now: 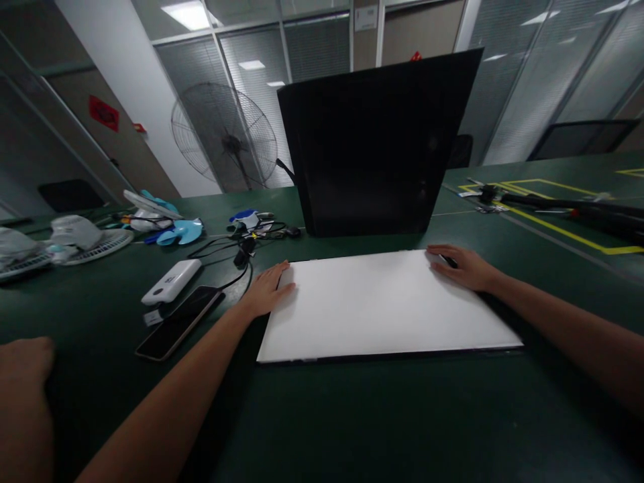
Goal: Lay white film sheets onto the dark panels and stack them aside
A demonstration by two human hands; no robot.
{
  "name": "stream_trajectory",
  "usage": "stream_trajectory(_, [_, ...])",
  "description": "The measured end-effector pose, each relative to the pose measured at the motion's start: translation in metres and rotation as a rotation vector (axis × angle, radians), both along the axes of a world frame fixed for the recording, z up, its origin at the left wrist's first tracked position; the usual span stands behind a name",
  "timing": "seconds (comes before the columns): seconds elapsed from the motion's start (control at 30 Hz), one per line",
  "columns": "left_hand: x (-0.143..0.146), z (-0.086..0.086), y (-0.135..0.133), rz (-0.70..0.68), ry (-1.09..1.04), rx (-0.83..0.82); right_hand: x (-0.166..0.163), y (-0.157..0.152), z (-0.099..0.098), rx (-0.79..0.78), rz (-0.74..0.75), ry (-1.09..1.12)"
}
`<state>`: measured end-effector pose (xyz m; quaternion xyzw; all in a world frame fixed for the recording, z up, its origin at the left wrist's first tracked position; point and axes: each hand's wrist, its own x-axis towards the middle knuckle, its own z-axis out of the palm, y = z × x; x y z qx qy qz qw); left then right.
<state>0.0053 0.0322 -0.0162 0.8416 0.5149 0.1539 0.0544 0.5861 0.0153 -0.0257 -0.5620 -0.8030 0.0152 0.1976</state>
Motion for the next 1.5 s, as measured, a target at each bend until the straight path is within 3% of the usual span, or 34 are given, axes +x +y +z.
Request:
stream_trajectory(0.47, [0.003, 0.004, 0.004, 0.058, -0.085, -0.033, -0.007, -0.006, 0.006, 0.002, -0.012, -0.036])
stream_trajectory(0.83, [0.001, -0.003, 0.001, 0.025, 0.110, 0.020, -0.008, -0.008, 0.006, 0.013, 0.004, -0.070])
stream_trajectory(1.2, [-0.001, -0.003, 0.007, 0.031, 0.045, 0.006, -0.009, -0.012, 0.010, 0.031, 0.018, -0.110])
stream_trajectory(1.37, [0.000, -0.002, 0.006, 0.039, 0.018, 0.003, -0.023, -0.024, 0.021, 0.063, 0.007, -0.168])
stream_trajectory(1.5, [0.000, -0.001, 0.005, 0.042, 0.017, 0.000, -0.054, -0.047, 0.034, 0.032, 0.132, -0.208])
